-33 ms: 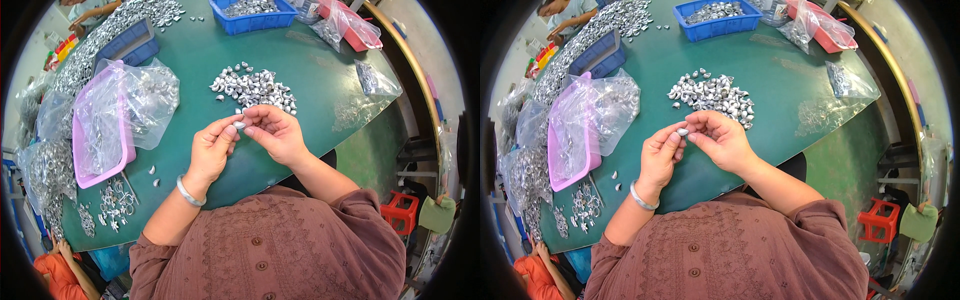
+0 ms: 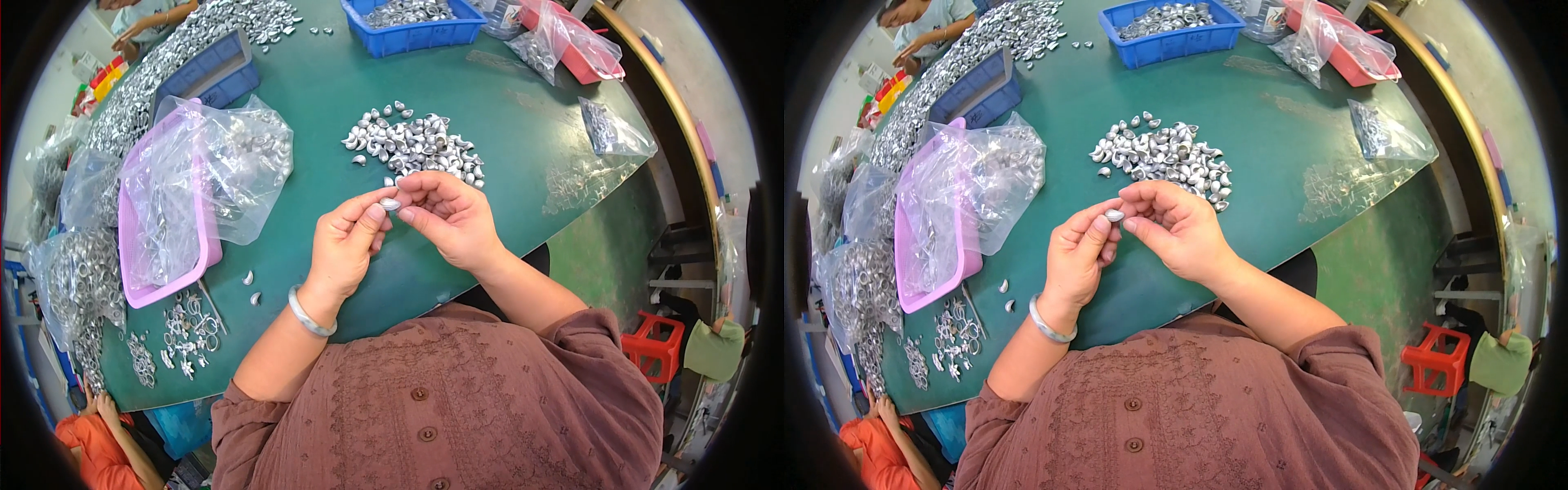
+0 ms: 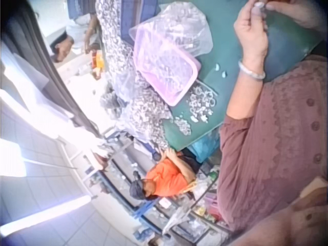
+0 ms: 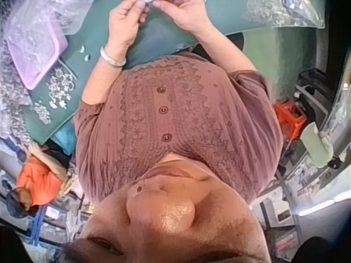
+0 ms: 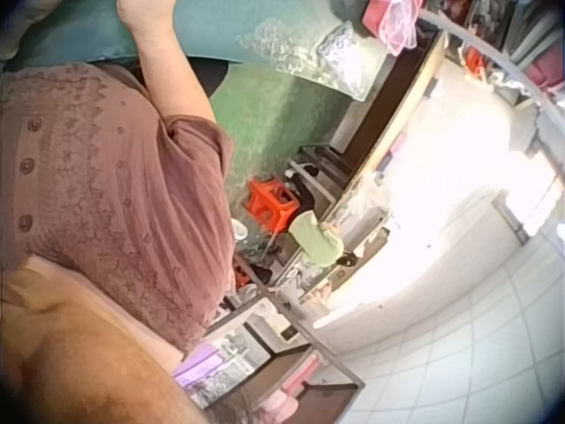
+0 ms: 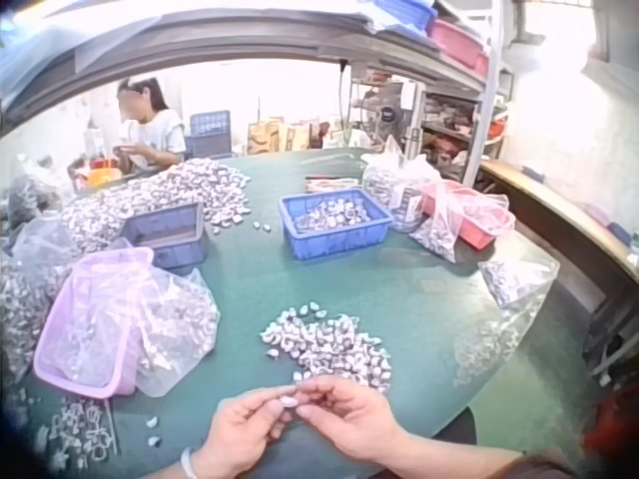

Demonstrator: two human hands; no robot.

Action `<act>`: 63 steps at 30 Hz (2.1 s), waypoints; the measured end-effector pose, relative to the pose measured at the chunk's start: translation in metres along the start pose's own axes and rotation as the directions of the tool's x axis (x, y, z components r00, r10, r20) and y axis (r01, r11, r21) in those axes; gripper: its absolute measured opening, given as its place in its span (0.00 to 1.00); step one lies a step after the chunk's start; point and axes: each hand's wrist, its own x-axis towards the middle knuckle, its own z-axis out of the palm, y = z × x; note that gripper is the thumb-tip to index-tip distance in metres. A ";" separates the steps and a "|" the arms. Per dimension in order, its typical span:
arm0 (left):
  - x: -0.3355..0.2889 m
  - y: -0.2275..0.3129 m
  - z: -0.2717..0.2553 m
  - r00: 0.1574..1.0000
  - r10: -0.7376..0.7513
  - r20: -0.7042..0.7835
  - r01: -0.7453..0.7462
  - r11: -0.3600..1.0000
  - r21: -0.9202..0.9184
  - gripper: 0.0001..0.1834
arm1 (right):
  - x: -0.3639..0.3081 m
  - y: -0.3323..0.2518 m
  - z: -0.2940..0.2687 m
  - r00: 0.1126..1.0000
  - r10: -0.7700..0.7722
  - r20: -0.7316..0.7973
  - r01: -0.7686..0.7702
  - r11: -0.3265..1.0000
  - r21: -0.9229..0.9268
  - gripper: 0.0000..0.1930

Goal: The person picks up small grey components from a pile on a table by hand, checks them, and places some into a plastic bag and others into a pile.

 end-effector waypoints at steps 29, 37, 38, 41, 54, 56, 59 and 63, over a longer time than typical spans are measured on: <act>0.000 0.002 -0.001 0.989 -0.045 0.138 0.057 0.995 -0.083 0.14 | -0.001 -0.005 0.006 0.972 -0.232 0.029 0.223 0.884 -0.411 0.12; 0.000 0.000 -0.003 0.990 -0.020 0.137 0.034 0.994 -0.105 0.14 | -0.003 -0.002 0.001 0.976 -0.217 -0.016 0.200 0.922 -0.333 0.13; 0.001 0.000 -0.003 0.989 -0.019 0.145 0.035 0.993 -0.112 0.14 | -0.003 -0.002 -0.002 0.976 -0.217 -0.016 0.199 0.922 -0.333 0.13; 0.004 0.000 -0.006 0.988 -0.098 0.121 0.121 0.974 -0.193 0.14 | 0.001 0.000 -0.008 0.971 -0.221 -0.092 0.158 0.879 -0.450 0.11; 0.013 0.005 -0.015 0.955 -0.251 -0.157 0.136 0.843 -0.520 0.09 | 0.041 0.006 -0.016 0.906 -0.169 0.388 0.405 0.079 -0.911 0.07; 0.013 0.007 -0.014 0.951 -0.253 -0.179 0.133 0.855 -0.501 0.09 | 0.047 0.006 -0.017 0.903 -0.135 0.408 0.419 0.058 -0.906 0.07; 0.012 0.005 -0.018 0.957 -0.239 -0.166 0.143 0.884 -0.445 0.08 | 0.051 0.009 -0.015 0.897 -0.075 0.436 0.438 0.017 -0.899 0.08; 0.012 0.004 -0.015 0.946 -0.264 -0.186 0.186 0.915 -0.357 0.07 | 0.051 0.009 -0.013 0.876 -0.152 0.458 0.480 0.181 -0.858 0.05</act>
